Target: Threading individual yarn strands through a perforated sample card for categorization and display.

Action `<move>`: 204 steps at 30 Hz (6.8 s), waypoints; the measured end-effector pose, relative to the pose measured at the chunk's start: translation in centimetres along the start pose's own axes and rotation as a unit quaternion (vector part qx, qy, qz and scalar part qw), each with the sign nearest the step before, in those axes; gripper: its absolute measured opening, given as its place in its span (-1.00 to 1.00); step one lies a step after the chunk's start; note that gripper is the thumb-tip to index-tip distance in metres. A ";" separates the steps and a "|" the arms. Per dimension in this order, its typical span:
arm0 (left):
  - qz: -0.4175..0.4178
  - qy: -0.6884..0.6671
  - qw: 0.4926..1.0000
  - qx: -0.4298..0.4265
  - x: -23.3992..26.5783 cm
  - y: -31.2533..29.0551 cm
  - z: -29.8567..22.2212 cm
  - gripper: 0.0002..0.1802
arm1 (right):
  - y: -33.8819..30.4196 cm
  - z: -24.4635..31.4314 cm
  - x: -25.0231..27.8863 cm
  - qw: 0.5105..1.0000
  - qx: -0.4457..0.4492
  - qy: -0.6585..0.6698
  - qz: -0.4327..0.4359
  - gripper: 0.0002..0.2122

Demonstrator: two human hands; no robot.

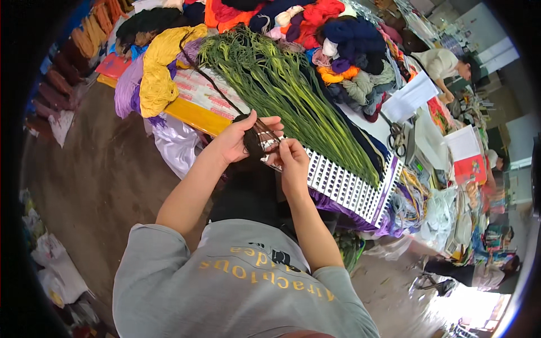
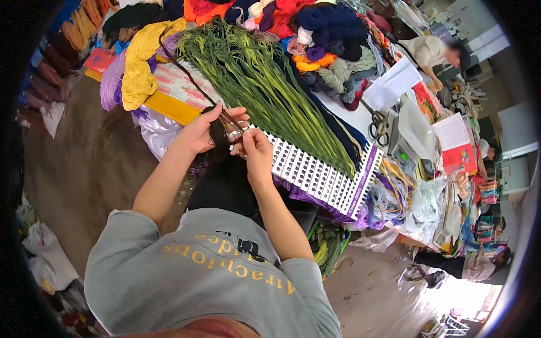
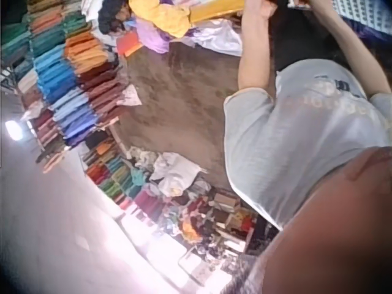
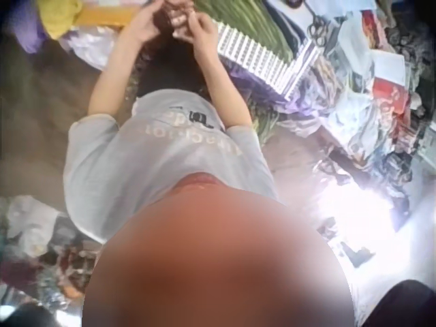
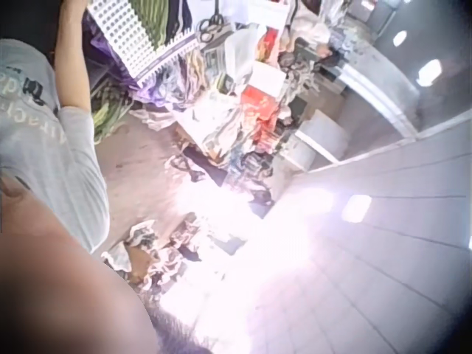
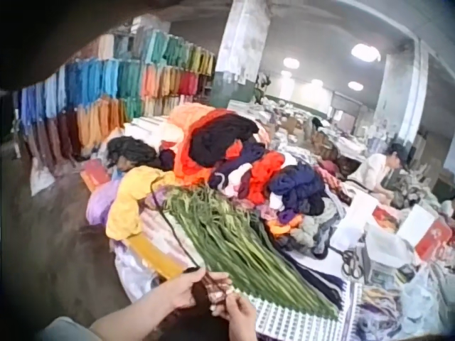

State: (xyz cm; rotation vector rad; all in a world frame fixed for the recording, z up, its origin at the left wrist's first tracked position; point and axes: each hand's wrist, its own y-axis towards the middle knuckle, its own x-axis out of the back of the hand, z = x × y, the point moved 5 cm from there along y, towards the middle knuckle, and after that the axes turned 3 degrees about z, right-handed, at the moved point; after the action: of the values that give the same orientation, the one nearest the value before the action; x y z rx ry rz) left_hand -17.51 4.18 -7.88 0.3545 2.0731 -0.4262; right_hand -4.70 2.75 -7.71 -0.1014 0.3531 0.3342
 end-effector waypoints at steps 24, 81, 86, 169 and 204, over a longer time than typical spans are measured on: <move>-0.049 0.228 0.967 -0.104 -2.3 -2.0 -1.1 -0.42 | -2.5 0.9 0.7 1.000 0.011 -0.001 -0.018 -0.81; -0.076 -0.097 0.954 -0.273 15.3 -15.3 -11.1 -0.59 | -5.9 26.4 15.4 0.526 0.389 -0.709 -0.262 -0.80; -0.119 0.065 0.991 -0.015 7.9 -5.1 -3.9 -0.65 | 2.9 7.0 4.9 0.924 0.017 -0.381 0.017 -0.83; 0.042 0.125 0.989 0.061 -0.2 1.6 0.2 -0.40 | 2.0 -0.3 0.2 0.999 0.007 -0.043 0.003 -0.90; -0.002 0.169 0.984 -0.053 -2.7 0.2 -1.8 -0.45 | -1.2 2.3 0.3 0.998 0.012 -0.051 -0.025 -0.82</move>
State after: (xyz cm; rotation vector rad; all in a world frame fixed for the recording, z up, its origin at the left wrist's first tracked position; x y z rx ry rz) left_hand -17.43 4.89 -4.67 0.3809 2.4171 -0.2690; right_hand -3.30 2.09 -5.61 -0.0697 0.2537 0.2852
